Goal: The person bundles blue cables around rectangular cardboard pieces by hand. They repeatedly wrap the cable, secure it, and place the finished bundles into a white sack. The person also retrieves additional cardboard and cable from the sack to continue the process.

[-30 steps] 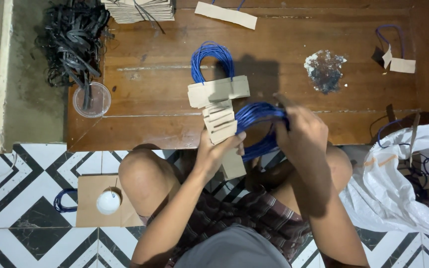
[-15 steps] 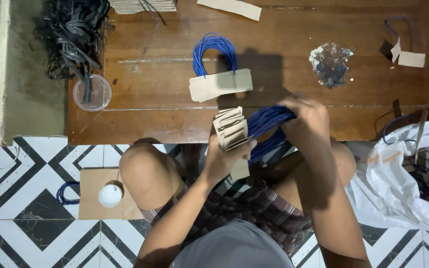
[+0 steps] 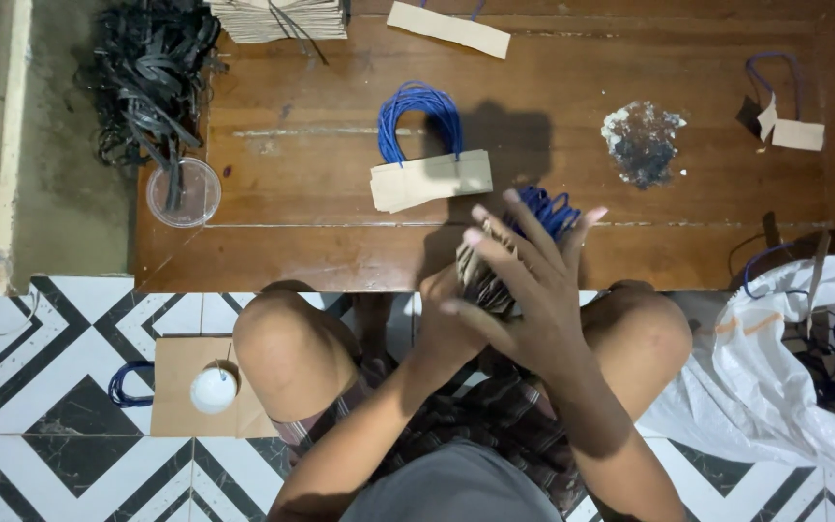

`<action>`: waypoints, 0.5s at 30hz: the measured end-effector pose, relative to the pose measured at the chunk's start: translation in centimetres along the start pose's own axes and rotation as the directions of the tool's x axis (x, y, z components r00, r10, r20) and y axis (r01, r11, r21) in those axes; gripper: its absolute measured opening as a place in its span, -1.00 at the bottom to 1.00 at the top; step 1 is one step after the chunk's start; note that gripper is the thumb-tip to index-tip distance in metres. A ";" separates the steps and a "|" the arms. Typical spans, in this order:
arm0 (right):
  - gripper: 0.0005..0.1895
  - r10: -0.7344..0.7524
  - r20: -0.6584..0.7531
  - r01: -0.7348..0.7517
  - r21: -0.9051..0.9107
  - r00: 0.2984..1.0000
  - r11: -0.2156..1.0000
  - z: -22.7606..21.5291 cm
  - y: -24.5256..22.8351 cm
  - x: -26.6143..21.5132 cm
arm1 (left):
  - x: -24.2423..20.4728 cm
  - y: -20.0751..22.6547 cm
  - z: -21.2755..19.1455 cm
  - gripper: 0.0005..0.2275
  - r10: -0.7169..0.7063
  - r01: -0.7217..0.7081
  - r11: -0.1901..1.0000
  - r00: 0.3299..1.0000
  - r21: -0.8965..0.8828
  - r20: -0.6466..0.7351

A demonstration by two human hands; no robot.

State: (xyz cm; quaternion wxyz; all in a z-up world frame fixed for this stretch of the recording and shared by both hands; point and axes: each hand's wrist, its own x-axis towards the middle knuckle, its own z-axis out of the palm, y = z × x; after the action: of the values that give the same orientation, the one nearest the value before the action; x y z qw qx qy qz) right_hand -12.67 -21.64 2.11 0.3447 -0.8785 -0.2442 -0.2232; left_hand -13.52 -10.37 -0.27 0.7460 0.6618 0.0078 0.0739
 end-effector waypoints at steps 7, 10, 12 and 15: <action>-0.69 0.006 -0.080 0.013 0.235 0.997 0.972 -0.7 -0.3 1.0 | 0.6 -1.3 -1.0 -0.76 0.278 -0.314 0.911 0.947 0.268 0.162; -0.72 -0.007 -0.135 0.044 0.274 0.991 0.961 -1.1 -0.6 1.1 | 1.3 -0.8 -1.1 -0.79 0.260 -0.304 0.938 0.934 0.166 0.246; -0.72 -0.038 -0.137 0.072 0.248 0.990 0.966 -1.4 -0.5 1.1 | 1.8 -0.1 -1.2 -0.76 0.204 -0.251 0.964 0.907 0.084 0.369; -0.57 0.004 -0.100 0.018 0.216 0.995 0.976 -1.6 -0.4 1.0 | 1.5 0.1 -0.6 -0.79 0.207 -0.262 0.964 0.856 0.052 0.474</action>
State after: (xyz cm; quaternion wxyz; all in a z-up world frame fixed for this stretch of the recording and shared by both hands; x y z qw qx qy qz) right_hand -12.46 -22.25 3.98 0.4495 -0.8225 -0.2528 -0.2401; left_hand -12.11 -9.56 -0.08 0.6721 0.6979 -0.2475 0.0035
